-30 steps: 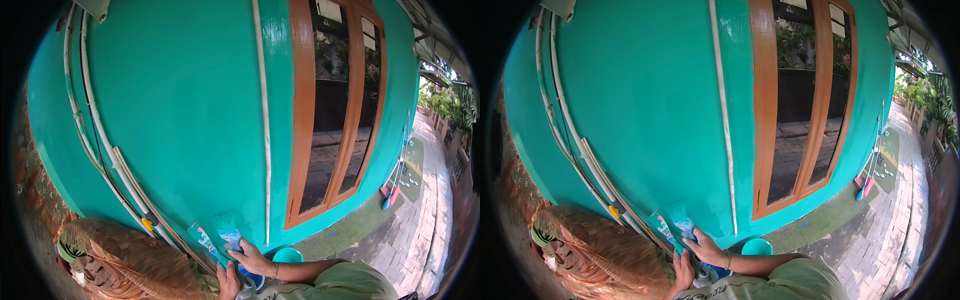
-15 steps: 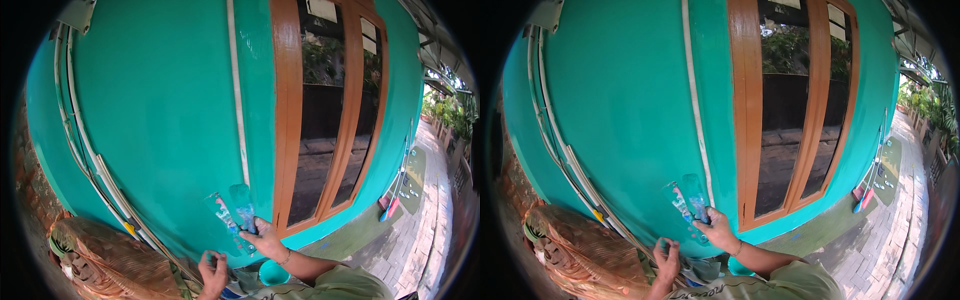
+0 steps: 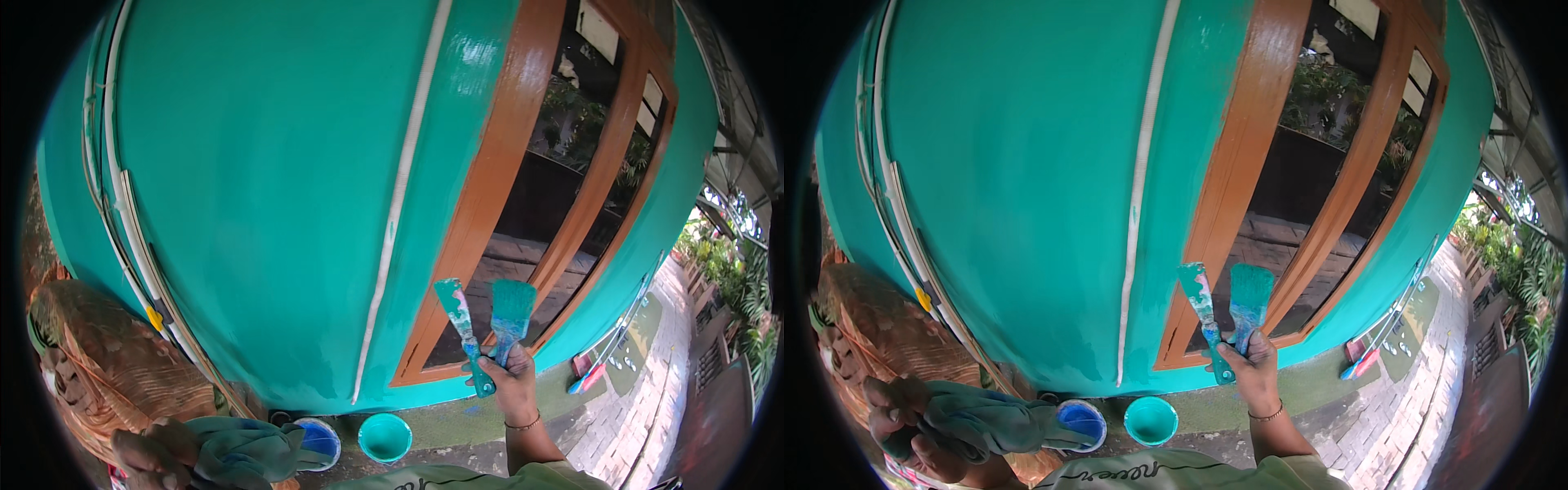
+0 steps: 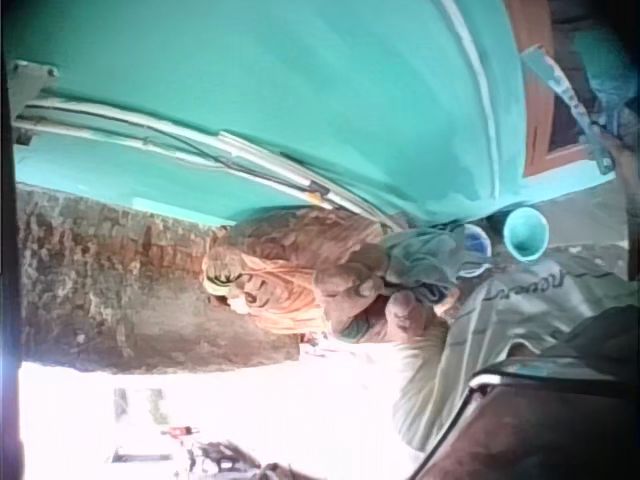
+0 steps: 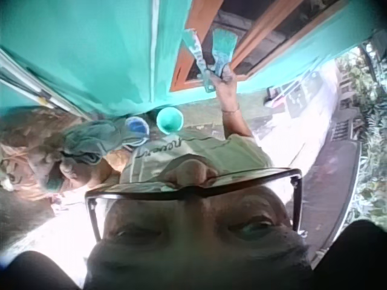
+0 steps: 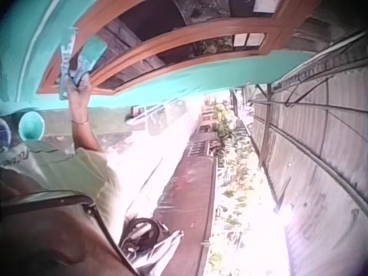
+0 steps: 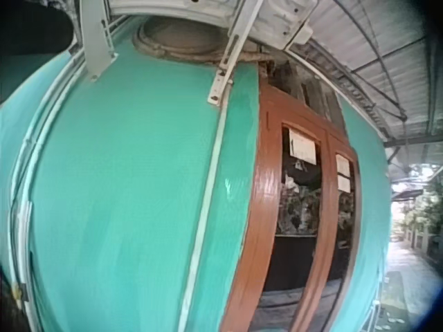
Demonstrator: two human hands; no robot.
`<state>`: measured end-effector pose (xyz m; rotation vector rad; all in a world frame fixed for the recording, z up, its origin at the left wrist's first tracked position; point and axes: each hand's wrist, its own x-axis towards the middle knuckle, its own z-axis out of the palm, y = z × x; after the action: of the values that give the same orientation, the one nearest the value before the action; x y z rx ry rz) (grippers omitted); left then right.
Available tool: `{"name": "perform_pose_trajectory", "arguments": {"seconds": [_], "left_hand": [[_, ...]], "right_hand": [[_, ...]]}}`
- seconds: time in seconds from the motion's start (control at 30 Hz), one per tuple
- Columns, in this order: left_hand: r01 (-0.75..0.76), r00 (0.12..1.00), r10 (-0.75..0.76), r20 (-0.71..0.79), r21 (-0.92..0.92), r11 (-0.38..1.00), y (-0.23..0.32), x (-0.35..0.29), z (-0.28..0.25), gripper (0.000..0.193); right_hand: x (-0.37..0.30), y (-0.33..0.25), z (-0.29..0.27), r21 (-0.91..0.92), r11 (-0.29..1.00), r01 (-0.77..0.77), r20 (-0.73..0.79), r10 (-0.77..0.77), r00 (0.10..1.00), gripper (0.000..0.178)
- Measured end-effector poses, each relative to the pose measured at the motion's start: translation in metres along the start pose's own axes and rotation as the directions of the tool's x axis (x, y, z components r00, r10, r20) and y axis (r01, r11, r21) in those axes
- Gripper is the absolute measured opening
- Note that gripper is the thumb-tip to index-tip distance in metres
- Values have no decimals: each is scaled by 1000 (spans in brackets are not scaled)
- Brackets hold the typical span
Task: The person paints a green exterior wall using a brush and a paint scraper, dipping the brush into a bucket of green paint and applying it over white patches on the wall.
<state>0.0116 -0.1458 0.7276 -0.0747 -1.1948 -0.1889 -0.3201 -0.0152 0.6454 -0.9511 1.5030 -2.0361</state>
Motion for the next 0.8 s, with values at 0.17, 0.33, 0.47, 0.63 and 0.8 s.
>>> {"name": "perform_pose_trajectory", "arguments": {"seconds": [0.17,0.33,0.47,0.63,0.8], "left_hand": [[-216,956,246,159,-186,959,-23,-2,-18,22],[282,764,-125,633,-154,947,12,23,-52,19],[-9,912,21,409,-31,999,15,-3,-32,18],[77,958,-84,275,38,996,27,-9,-11,20],[-491,827,492,-274,75,868,-11,2,25,13]], "right_hand": [[-1,-3,-7,-36,999,34,-84,-37,996,22],[0,3,-12,-133,991,23,-76,-33,997,21],[-2,4,2,-141,990,6,-62,-15,998,19],[-4,4,-1,-138,990,-11,-70,1,998,18],[0,9,1,-140,990,-28,-56,20,998,18]]}}
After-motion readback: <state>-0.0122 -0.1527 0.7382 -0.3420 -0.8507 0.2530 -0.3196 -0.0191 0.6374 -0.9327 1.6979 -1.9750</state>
